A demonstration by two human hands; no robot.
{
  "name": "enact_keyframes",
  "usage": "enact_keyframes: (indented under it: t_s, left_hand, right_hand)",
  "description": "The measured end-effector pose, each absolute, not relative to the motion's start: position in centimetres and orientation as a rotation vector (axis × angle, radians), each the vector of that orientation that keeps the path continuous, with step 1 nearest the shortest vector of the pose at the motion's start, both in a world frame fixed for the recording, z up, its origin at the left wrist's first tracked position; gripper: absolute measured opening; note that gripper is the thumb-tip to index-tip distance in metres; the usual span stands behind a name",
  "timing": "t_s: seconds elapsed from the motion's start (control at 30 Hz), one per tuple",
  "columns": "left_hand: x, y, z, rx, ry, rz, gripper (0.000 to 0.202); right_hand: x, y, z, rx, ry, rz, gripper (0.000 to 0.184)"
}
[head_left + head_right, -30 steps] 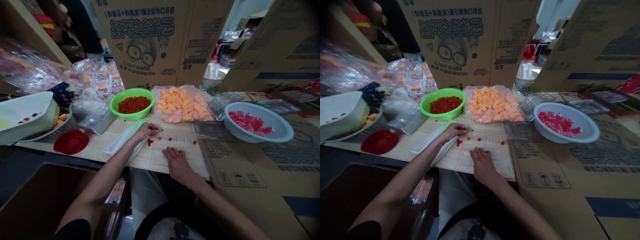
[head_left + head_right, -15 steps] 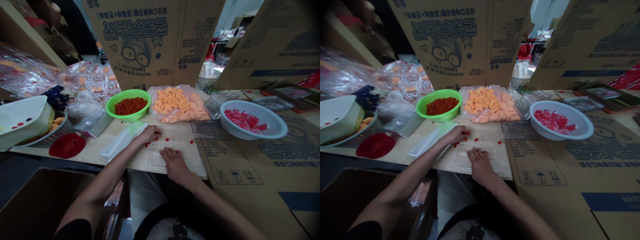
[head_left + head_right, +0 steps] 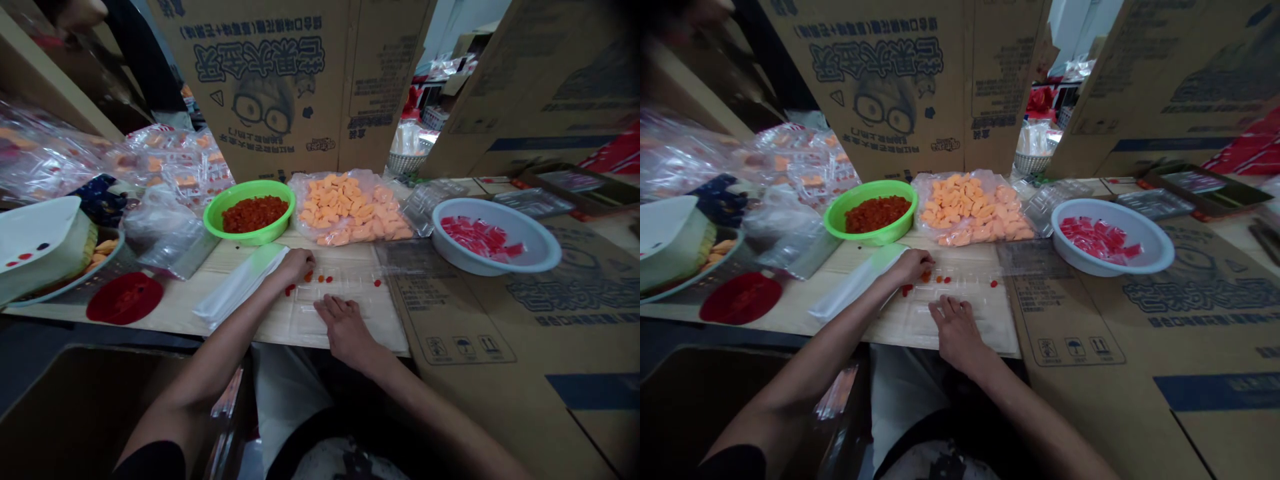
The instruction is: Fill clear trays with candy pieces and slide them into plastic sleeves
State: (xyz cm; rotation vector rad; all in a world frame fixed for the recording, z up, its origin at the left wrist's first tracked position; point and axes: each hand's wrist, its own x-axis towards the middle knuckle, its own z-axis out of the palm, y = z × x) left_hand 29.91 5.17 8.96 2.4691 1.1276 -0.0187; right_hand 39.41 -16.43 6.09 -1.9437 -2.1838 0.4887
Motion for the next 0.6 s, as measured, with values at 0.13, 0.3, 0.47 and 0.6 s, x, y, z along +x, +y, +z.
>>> enact_keyframes:
  t_s: [0.13, 0.3, 0.47, 0.6]
  left_hand:
    - [29.8, 5.0, 8.5, 2.466, 1.159, -0.105, 0.012]
    - [30.4, 5.1, 8.4, 2.449, 1.139, -0.039, 0.016]
    - [31.2, 5.3, 8.6, 2.378, 1.093, -0.001, 0.018]
    - [31.4, 5.6, 8.7, 2.318, 1.100, 0.108, 0.025]
  right_hand:
    - [39.5, -16.4, 6.2, -1.952, -2.182, 0.485, 0.068]
    - [39.3, -16.3, 6.1, -1.962, -2.189, 0.511, 0.068]
    - [39.3, -16.4, 6.2, -1.973, -2.178, 0.530, 0.070]
    - [39.4, -16.4, 6.4, -1.962, -2.179, 0.530, 0.069]
